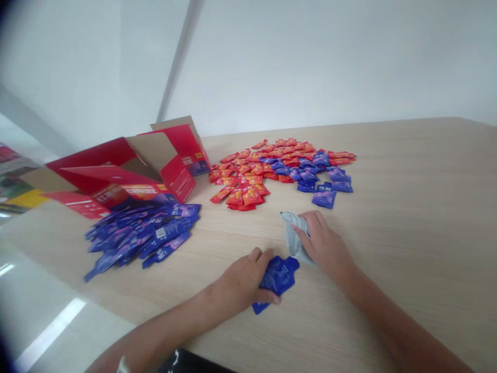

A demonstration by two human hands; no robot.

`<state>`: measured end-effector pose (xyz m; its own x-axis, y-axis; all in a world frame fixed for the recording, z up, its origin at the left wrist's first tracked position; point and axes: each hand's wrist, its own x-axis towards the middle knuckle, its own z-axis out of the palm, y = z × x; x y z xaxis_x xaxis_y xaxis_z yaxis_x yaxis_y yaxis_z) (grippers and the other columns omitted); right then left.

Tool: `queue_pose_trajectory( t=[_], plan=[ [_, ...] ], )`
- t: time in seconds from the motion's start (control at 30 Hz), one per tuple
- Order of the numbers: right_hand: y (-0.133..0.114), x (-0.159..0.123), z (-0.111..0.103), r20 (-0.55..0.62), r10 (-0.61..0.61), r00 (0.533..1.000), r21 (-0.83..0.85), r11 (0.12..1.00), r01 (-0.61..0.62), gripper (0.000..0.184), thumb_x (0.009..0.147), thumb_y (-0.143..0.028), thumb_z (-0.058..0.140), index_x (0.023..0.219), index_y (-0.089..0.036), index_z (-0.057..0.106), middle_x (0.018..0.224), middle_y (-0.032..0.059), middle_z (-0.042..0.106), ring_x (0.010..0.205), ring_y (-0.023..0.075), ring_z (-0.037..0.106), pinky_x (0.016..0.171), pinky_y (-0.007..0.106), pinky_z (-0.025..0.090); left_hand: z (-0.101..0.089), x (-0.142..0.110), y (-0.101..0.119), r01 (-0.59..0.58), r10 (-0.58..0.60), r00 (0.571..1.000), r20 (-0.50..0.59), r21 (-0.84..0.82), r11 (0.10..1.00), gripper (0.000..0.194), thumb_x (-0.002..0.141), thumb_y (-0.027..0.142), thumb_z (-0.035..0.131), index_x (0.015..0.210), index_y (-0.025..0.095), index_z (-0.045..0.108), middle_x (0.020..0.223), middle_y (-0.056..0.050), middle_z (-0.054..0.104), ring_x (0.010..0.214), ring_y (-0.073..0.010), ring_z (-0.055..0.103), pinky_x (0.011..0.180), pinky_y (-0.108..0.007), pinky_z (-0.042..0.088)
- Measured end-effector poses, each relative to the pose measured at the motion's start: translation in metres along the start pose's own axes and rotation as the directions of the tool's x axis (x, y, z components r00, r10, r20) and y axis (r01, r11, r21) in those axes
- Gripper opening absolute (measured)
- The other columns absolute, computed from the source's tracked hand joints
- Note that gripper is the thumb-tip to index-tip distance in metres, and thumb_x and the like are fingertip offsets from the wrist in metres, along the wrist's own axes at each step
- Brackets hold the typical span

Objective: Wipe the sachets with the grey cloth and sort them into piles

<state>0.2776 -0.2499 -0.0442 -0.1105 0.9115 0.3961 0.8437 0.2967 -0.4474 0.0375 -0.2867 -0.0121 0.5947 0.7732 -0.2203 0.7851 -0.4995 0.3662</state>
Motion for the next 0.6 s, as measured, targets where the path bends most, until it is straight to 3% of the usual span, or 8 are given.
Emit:
queue_pose_trajectory(
  t=[0.07,0.13,0.27,0.33,0.4,0.5,0.6],
  plan=[
    [0.010,0.002,0.002,-0.029,0.005,1.000,-0.002,1.000,-0.005,0.038,0.103,-0.057,0.036,0.114,-0.024,0.052,0.110,0.0109,0.062,0.102,0.0299,0.065,0.081,0.041,0.053,0.001,-0.001,-0.009,-0.054,0.054,0.999,0.005,-0.059,0.997,0.084,0.074,0.058,0.085,0.139,0.020,0.050,0.122,-0.009,0.067,0.106,-0.0267,0.069,0.089,-0.032,0.055],
    [0.020,0.004,0.004,-0.061,0.005,0.998,-0.010,1.000,-0.006,0.042,0.102,-0.060,0.036,0.113,-0.023,0.052,0.107,0.0115,0.062,0.102,0.0309,0.064,0.083,0.043,0.052,0.003,-0.007,-0.015,-0.101,0.100,0.995,-0.008,-0.098,0.990,0.065,0.083,0.055,0.079,0.133,0.023,0.054,0.118,-0.004,0.070,0.104,-0.0224,0.070,0.087,-0.027,0.054],
    [0.035,0.006,0.008,-0.106,-0.010,0.994,-0.009,1.000,0.009,0.047,0.100,-0.064,0.037,0.113,-0.022,0.052,0.106,0.0124,0.060,0.102,0.0316,0.063,0.087,0.046,0.051,-0.002,-0.034,-0.021,-0.202,0.199,0.977,-0.078,-0.027,0.979,0.031,0.099,0.045,0.061,0.120,0.022,0.062,0.108,-0.003,0.072,0.096,-0.0189,0.072,0.080,-0.026,0.053],
    [0.038,0.006,0.010,-0.110,-0.014,0.994,-0.003,1.000,0.014,0.048,0.099,-0.065,0.037,0.114,-0.021,0.052,0.107,0.0129,0.060,0.102,0.0321,0.063,0.087,0.046,0.051,-0.012,-0.051,-0.029,-0.214,0.216,0.971,-0.102,0.032,0.976,0.023,0.105,0.039,0.053,0.115,0.021,0.064,0.103,-0.003,0.073,0.092,-0.0178,0.072,0.079,-0.027,0.053],
    [0.039,0.005,0.011,-0.101,-0.015,0.995,0.012,1.000,0.016,0.048,0.099,-0.065,0.038,0.114,-0.022,0.052,0.105,0.0127,0.060,0.101,0.0322,0.063,0.088,0.047,0.051,-0.026,-0.069,-0.044,-0.204,0.217,0.965,-0.148,0.093,0.974,0.023,0.108,0.029,0.046,0.122,0.022,0.063,0.108,-0.003,0.074,0.098,-0.0169,0.072,0.087,-0.029,0.051],
    [0.038,0.003,0.013,-0.076,-0.007,0.997,0.031,0.999,0.010,0.047,0.099,-0.064,0.038,0.113,-0.022,0.053,0.104,0.0118,0.061,0.098,0.0315,0.064,0.085,0.048,0.052,-0.056,-0.092,-0.082,-0.113,0.201,0.938,-0.282,0.298,0.948,0.037,0.108,0.018,0.039,0.142,0.025,0.053,0.134,-0.005,0.068,0.121,-0.0157,0.065,0.101,-0.032,0.047],
    [0.036,0.002,0.014,-0.060,-0.010,0.998,0.033,0.999,0.012,0.045,0.100,-0.063,0.037,0.112,-0.023,0.053,0.103,0.0116,0.062,0.098,0.0310,0.064,0.084,0.047,0.053,-0.088,-0.106,-0.132,0.124,0.085,0.920,-0.384,0.487,0.864,0.044,0.107,0.016,0.037,0.147,0.026,0.051,0.148,-0.005,0.059,0.136,-0.0186,0.055,0.107,-0.037,0.044]
  ],
)
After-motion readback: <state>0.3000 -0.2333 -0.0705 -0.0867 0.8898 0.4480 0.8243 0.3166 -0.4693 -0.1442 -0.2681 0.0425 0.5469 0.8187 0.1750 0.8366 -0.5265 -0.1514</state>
